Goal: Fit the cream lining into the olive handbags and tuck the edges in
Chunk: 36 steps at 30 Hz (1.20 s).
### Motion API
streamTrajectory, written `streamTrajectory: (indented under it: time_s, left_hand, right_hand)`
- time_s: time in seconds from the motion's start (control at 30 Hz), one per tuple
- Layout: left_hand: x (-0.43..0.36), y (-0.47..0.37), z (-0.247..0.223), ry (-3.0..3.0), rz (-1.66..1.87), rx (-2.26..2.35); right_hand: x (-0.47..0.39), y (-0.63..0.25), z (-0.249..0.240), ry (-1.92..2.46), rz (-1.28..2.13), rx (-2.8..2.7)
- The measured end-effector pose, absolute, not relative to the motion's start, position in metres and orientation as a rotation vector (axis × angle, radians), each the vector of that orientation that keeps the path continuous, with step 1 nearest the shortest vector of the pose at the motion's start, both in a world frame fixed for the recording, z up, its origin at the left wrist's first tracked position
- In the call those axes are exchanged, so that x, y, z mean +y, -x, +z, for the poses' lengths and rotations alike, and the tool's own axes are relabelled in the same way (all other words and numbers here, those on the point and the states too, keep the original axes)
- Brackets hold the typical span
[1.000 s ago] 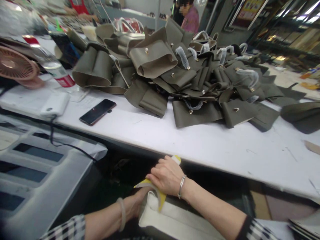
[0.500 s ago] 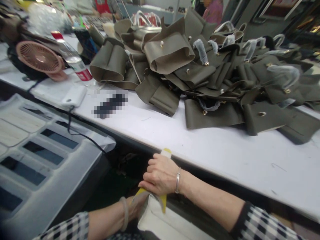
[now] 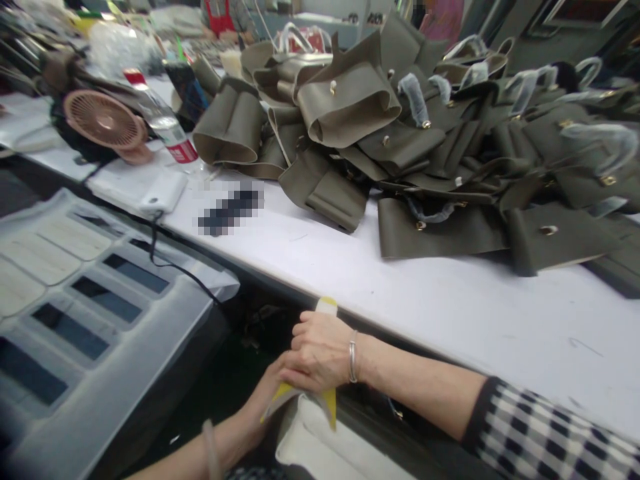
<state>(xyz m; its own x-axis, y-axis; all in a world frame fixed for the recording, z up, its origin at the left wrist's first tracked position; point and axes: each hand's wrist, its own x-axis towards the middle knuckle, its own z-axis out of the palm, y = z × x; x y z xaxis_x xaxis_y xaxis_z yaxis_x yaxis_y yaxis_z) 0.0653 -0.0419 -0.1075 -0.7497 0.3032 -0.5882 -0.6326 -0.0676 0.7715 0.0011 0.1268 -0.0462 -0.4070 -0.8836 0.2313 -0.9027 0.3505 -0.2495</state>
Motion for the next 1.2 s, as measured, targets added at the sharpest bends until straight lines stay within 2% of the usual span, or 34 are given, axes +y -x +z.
streamTrajectory:
  time_s: [0.13,0.23,0.3,0.63,1.2]
  left_hand:
    - [-0.066,-0.065,-0.068,0.171,1.905,1.718]
    - [-0.072,-0.071,-0.039,-0.313,1.487,1.92]
    - [-0.07,-0.074,-0.03,-0.425,1.284,1.969]
    - [-0.064,-0.077,-0.036,-0.563,1.041,2.113]
    - [-0.056,-0.081,-0.036,-0.607,0.948,2.164]
  right_hand:
    - [0.126,-0.002,-0.047,-1.678,0.524,-2.525]
    - [0.127,-0.003,-0.047,-1.67,0.514,-2.556]
    - [0.127,-0.004,-0.046,-1.661,0.503,-2.571]
    - [0.131,-0.012,-0.042,-1.606,0.429,-2.646]
    - [0.137,-0.032,-0.042,-1.432,0.435,-2.73]
